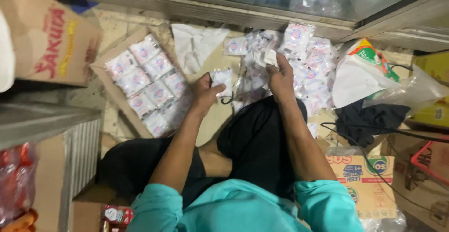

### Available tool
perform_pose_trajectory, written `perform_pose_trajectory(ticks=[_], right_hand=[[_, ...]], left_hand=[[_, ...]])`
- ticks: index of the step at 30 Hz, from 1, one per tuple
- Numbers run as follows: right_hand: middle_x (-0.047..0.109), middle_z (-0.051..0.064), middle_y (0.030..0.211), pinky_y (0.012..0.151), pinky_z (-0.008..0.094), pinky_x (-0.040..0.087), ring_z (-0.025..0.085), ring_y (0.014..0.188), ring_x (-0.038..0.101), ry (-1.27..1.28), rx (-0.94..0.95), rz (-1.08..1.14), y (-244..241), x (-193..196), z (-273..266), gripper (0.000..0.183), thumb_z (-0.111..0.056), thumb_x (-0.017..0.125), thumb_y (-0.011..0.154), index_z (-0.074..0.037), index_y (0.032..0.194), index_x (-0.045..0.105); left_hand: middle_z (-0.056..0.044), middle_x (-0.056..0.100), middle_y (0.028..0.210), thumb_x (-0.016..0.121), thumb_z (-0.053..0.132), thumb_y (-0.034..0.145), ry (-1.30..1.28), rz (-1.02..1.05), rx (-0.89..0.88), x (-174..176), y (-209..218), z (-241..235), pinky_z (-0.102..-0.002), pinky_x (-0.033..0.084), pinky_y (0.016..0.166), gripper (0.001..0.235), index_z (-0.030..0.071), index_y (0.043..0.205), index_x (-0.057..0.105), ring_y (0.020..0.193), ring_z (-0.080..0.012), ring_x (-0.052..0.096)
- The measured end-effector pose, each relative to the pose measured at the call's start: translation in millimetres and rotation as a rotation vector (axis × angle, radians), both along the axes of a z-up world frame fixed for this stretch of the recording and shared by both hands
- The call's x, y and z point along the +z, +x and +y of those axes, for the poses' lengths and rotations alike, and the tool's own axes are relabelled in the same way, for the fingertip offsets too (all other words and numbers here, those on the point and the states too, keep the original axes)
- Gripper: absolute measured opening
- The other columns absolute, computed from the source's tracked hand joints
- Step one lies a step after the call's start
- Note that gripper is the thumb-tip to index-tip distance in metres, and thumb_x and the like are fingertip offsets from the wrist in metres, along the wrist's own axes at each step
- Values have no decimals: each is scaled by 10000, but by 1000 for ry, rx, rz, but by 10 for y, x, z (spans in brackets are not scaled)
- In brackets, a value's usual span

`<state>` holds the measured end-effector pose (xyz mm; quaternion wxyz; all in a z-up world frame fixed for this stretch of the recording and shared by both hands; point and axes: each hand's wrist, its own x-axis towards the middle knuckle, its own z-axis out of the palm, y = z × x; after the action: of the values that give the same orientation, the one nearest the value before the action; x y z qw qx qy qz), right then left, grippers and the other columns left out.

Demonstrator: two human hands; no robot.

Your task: Sorting and packing small white packets from a pile into a partitioned cardboard box

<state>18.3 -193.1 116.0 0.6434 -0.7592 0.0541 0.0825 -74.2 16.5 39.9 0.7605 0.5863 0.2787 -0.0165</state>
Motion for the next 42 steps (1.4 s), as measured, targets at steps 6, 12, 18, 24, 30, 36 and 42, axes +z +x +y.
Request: perform_pose_trajectory(ticks=[6, 12, 18, 24, 30, 36, 42], right_hand=[[357, 373, 1551, 1236, 629, 162, 540, 1476, 238, 29, 410, -564, -619, -455, 471, 594, -232, 484, 1018, 65, 1525, 397], [307, 287, 1625, 1203, 602, 328, 531, 1460, 345, -278, 506, -972, -1606, -84, 1191, 570, -222, 514, 1054, -4, 1561, 371], [241, 254, 1660, 1261, 533, 215, 472, 1507, 251, -244, 539, -347, -1448, -309, 1156, 633, -409, 336, 1107, -12, 1598, 300], [257, 243, 1660, 1248, 509, 273, 464, 1504, 292, -423, 576, -713, -1770, 102, 1266, 557, -360, 461, 1099, -58, 1565, 415], [629, 277, 1330, 1087, 547, 427, 440, 1300, 562, -135, 363, -41, -1305, -479, 1130, 555, -432, 410, 1077, -5, 1364, 616], [605, 233, 1405, 1158, 489, 388, 385, 1359, 527, -157, 171, -24, -1344, 229, 983, 582, -518, 494, 1048, -110, 1457, 563], [482, 232, 1544, 1165, 571, 347, 448, 1438, 431, -509, 629, -908, -1883, 158, 1287, 553, -351, 536, 1057, -44, 1515, 497]], left_hand=[[-93, 684, 1149, 711, 211, 960, -39, -131, 32, 803, -619, -17, -345, 512, 932, 330, 59, 1237, 614, 1075, -164, 620], [-235, 459, 1536, 527, 631, 979, -250, 208, 258, 1133, -987, 105, -528, 313, 1206, 805, 70, 1545, 414, 1440, -364, 435], [-111, 456, 1511, 637, 471, 994, -422, -87, 384, 1240, -1192, -177, -485, 301, 1211, 644, 110, 1506, 489, 1382, -254, 410], [-198, 443, 1565, 531, 433, 1041, -416, 48, 400, 1152, -1233, 7, -457, 290, 1249, 612, 18, 1488, 477, 1453, -318, 408], [-212, 545, 1467, 545, 514, 1043, -734, -205, 286, 559, -1289, 51, -503, 441, 1142, 653, 17, 1466, 509, 1337, -316, 541], [-260, 585, 1408, 519, 555, 1027, -680, -180, 241, 896, -1321, 72, -510, 473, 1118, 700, -7, 1444, 520, 1296, -338, 582], [-212, 496, 1522, 446, 634, 1016, -729, -162, 403, 545, -1405, 252, -491, 331, 1239, 796, 0, 1498, 452, 1389, -323, 498]])
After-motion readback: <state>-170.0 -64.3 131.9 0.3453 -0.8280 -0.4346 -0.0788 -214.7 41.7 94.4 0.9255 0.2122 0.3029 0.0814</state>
